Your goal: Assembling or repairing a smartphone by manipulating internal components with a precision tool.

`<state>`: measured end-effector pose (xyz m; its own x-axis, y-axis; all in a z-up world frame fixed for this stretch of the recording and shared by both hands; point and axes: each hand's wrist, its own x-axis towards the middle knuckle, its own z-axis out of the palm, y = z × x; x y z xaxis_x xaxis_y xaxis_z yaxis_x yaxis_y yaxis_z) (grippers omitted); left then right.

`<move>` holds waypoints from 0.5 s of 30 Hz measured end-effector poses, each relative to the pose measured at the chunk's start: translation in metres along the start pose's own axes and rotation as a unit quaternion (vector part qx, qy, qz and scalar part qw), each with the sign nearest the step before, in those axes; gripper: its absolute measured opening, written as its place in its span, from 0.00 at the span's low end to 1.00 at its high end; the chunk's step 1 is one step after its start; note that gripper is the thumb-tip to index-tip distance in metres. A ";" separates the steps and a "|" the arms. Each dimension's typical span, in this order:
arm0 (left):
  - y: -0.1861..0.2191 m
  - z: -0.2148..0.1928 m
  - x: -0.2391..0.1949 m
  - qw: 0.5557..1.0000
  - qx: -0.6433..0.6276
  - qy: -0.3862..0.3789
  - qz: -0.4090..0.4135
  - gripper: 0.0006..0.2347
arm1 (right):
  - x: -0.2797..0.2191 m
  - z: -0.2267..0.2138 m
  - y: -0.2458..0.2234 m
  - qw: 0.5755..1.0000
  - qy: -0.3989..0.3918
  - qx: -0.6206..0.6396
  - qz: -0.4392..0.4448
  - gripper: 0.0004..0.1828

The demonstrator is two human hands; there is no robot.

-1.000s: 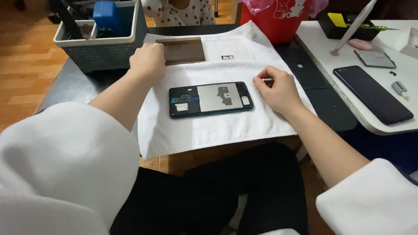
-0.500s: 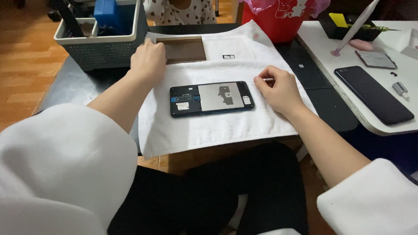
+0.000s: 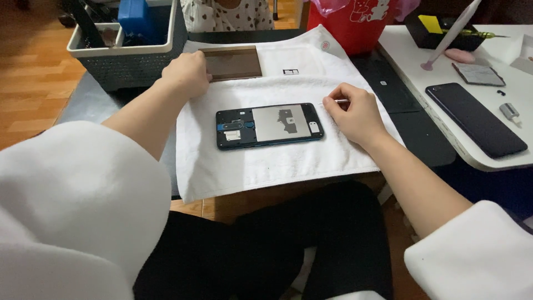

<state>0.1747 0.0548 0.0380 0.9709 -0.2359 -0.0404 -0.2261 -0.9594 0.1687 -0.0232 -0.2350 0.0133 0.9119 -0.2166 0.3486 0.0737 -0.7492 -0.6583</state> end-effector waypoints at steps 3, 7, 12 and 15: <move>0.005 -0.006 -0.014 1.000 -0.028 0.010 0.000 0.12 | -0.002 -0.001 -0.006 1.000 -0.002 0.007 0.013 0.08; 0.005 0.008 -0.027 0.987 -0.086 0.128 0.045 0.06 | -0.001 -0.001 -0.001 1.000 -0.004 -0.002 -0.008 0.08; 0.001 0.022 -0.054 0.929 -0.276 0.201 0.146 0.03 | 0.001 -0.001 0.000 1.000 0.000 0.003 -0.003 0.04; 0.005 0.017 -0.088 0.930 -0.306 0.183 0.088 0.02 | 0.009 0.000 0.019 1.000 0.004 0.016 -0.024 0.02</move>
<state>0.0873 0.0684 0.0257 0.9099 -0.2048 0.3608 -0.4062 -0.6170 0.6740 -0.0137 -0.2509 0.0038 0.9035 -0.1862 0.3861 0.1303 -0.7388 -0.6612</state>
